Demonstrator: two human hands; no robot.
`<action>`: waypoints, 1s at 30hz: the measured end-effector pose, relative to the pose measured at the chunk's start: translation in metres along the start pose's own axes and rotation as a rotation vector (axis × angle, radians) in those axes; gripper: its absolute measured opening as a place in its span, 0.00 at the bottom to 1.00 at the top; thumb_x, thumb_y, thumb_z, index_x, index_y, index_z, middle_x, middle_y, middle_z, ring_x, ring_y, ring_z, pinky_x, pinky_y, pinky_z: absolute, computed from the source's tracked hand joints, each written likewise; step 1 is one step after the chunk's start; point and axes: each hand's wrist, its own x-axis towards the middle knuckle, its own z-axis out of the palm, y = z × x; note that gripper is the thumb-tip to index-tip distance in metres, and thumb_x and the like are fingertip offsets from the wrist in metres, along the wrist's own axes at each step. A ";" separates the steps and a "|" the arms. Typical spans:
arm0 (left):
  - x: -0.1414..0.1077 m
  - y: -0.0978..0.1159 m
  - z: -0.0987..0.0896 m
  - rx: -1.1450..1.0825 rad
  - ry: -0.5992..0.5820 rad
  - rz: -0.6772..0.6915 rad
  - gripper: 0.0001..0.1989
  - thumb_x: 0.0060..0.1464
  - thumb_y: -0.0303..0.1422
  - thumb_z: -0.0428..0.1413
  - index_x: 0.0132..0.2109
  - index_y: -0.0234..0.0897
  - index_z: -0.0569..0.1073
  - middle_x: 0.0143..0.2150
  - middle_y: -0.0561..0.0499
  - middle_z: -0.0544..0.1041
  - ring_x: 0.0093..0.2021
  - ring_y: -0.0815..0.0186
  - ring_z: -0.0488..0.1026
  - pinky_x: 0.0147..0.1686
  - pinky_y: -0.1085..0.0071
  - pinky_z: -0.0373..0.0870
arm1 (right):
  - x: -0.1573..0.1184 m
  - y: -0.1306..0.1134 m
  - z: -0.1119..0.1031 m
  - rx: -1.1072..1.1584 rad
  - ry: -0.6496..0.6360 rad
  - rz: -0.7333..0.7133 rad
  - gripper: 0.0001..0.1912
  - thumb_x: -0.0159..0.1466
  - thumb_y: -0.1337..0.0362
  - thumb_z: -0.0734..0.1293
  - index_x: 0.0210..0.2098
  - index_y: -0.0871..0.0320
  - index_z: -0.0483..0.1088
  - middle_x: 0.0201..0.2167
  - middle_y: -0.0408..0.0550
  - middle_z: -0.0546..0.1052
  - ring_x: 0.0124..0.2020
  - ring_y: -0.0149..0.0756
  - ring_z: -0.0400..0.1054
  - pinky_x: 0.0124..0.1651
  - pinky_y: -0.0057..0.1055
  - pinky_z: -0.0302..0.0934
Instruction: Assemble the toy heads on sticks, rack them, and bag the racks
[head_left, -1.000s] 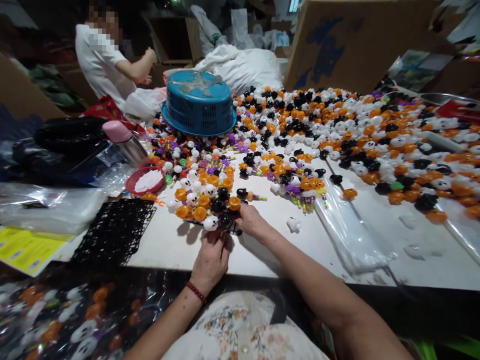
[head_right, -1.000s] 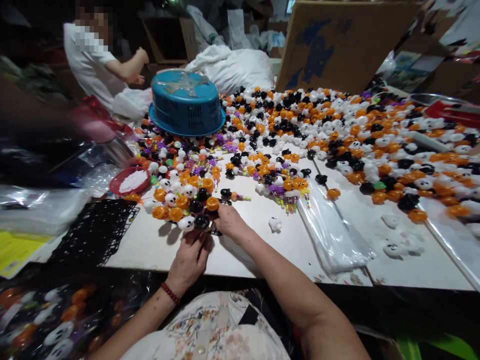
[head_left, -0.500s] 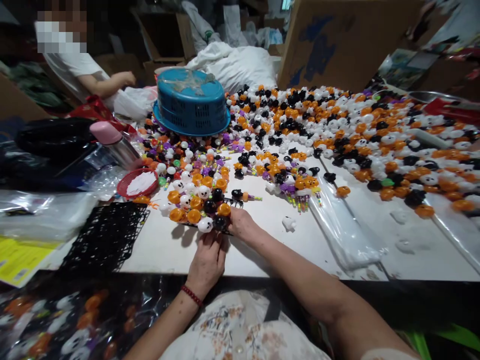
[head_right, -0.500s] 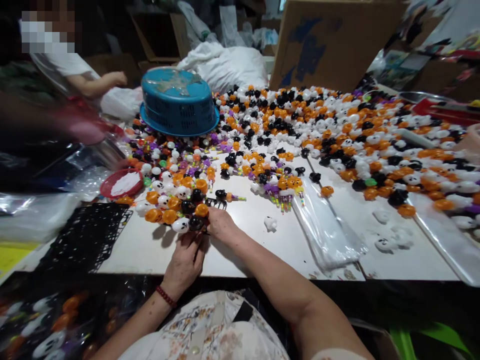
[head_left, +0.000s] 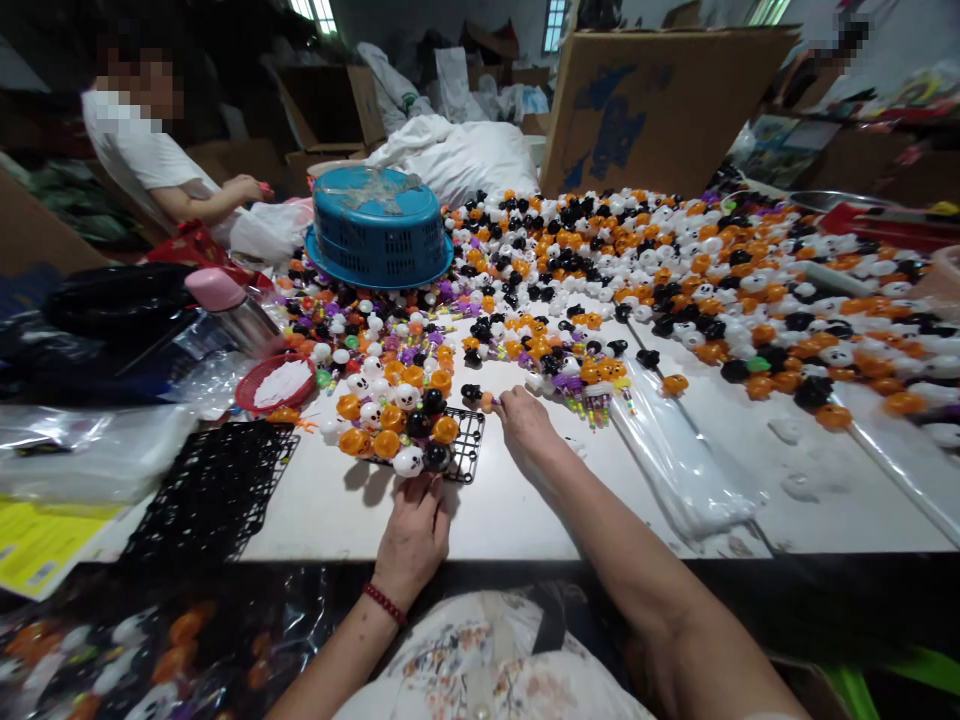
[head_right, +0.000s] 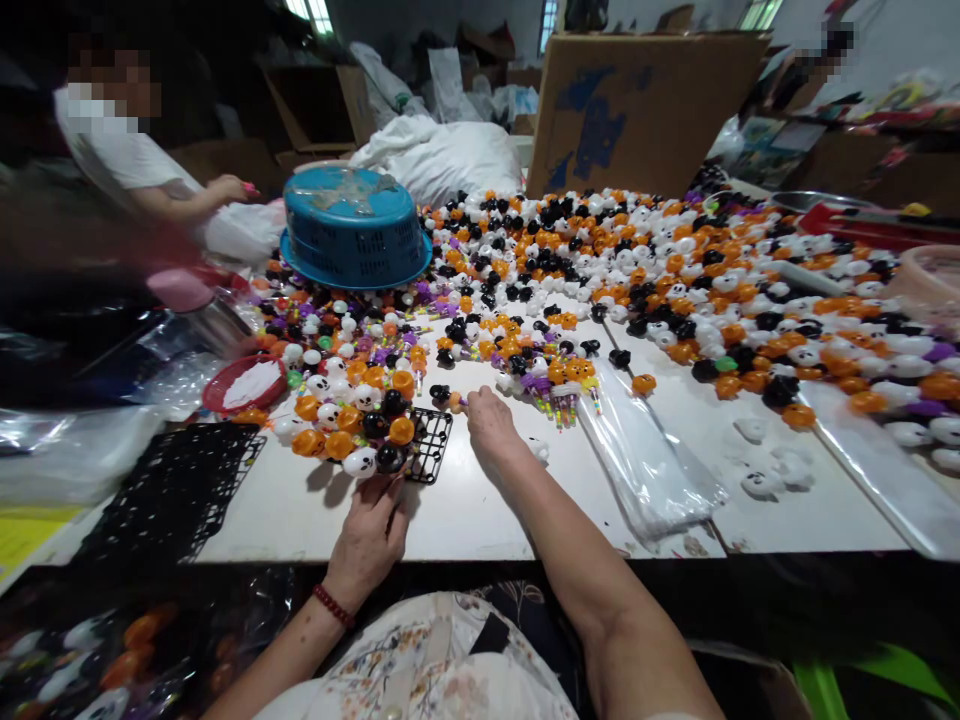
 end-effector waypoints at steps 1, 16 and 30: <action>-0.001 0.000 0.000 -0.012 0.016 0.006 0.24 0.61 0.25 0.52 0.64 0.34 0.64 0.58 0.37 0.71 0.62 0.50 0.65 0.59 0.48 0.70 | -0.003 -0.001 0.000 0.011 0.007 0.006 0.09 0.70 0.65 0.60 0.44 0.60 0.71 0.42 0.54 0.73 0.38 0.39 0.66 0.39 0.31 0.55; 0.073 0.041 -0.098 -0.051 0.178 0.239 0.30 0.57 0.21 0.58 0.65 0.37 0.64 0.59 0.40 0.72 0.61 0.54 0.66 0.61 0.51 0.68 | -0.035 -0.030 -0.011 0.114 0.020 -0.114 0.08 0.67 0.69 0.60 0.44 0.59 0.68 0.43 0.50 0.72 0.37 0.36 0.65 0.38 0.29 0.55; 0.101 0.019 -0.071 0.068 -0.031 0.174 0.22 0.66 0.32 0.48 0.65 0.36 0.64 0.62 0.41 0.71 0.62 0.53 0.66 0.63 0.47 0.67 | -0.010 -0.042 0.019 0.962 -0.123 0.000 0.08 0.56 0.68 0.69 0.36 0.61 0.75 0.31 0.45 0.78 0.32 0.34 0.69 0.36 0.28 0.61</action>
